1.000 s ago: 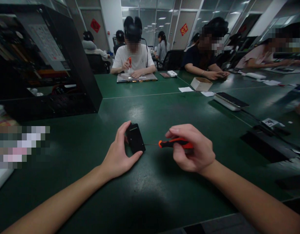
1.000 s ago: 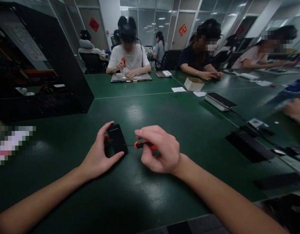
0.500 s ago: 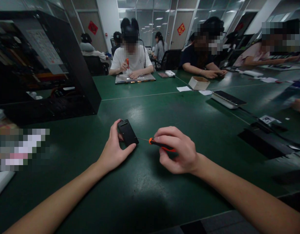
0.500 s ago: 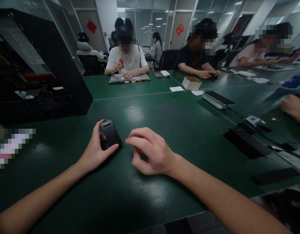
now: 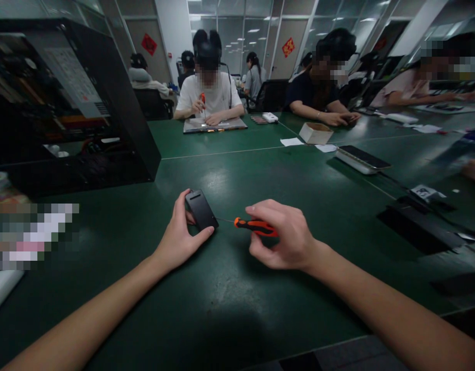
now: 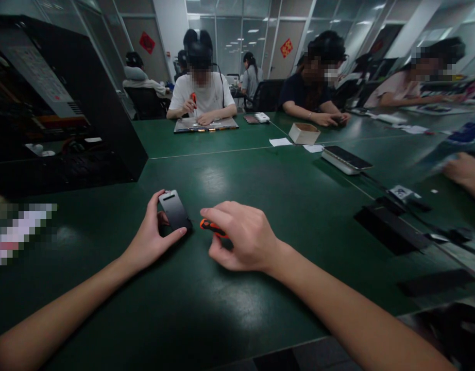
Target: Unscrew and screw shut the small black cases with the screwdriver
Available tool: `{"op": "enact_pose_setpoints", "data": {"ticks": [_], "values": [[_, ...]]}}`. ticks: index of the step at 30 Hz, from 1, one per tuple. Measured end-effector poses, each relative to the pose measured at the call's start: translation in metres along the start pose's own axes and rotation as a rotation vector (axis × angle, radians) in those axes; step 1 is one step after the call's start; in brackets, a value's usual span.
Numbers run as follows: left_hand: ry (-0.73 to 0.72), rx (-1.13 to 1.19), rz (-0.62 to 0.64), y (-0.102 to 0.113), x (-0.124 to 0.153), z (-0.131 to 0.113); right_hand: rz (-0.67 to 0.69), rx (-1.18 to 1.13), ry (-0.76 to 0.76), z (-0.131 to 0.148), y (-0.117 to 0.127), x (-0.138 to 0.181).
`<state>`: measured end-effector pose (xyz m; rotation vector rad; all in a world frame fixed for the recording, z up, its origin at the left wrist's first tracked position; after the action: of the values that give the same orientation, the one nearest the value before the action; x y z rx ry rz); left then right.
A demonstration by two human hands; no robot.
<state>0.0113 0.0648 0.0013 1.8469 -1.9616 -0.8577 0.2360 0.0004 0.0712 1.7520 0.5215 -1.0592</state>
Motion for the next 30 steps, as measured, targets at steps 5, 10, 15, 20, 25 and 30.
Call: {"op": "enact_pose_setpoints", "data": {"ticks": [5, 10, 15, 20, 25, 30], "values": [[0.025, 0.019, 0.008, 0.0, 0.001, -0.001, 0.054, 0.097, -0.057, -0.004, 0.001, 0.002], [0.042, 0.015, -0.045, -0.002, 0.006, -0.004, -0.089, 0.021, -0.23, -0.011, 0.001, 0.009], [0.075, 0.014, -0.074, -0.004, 0.011, -0.005, -0.103, -0.143, -0.177, -0.005, -0.005, 0.006], [0.062, -0.017, -0.142, -0.001, 0.013, -0.005, -0.04, -0.127, -0.215, -0.008, -0.004, 0.005], [0.059, 0.049, -0.064, -0.003, 0.011, -0.005, -0.03, -0.123, -0.255, -0.013, -0.004, 0.008], [0.101, 0.053, -0.023, -0.003, 0.006, -0.003, -0.03, -0.131, -0.215, -0.006, -0.007, 0.005]]}}
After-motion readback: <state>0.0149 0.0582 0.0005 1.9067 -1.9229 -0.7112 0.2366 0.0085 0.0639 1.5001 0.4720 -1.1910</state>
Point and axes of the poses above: each hand's wrist, its own x-axis away from the middle knuckle, its own y-axis out of the back of the hand, z = x × y, the point moved 5 cm from there along -x, towards the middle knuckle, and after that the axes turned 11 degrees about y, right-handed, at the moved point
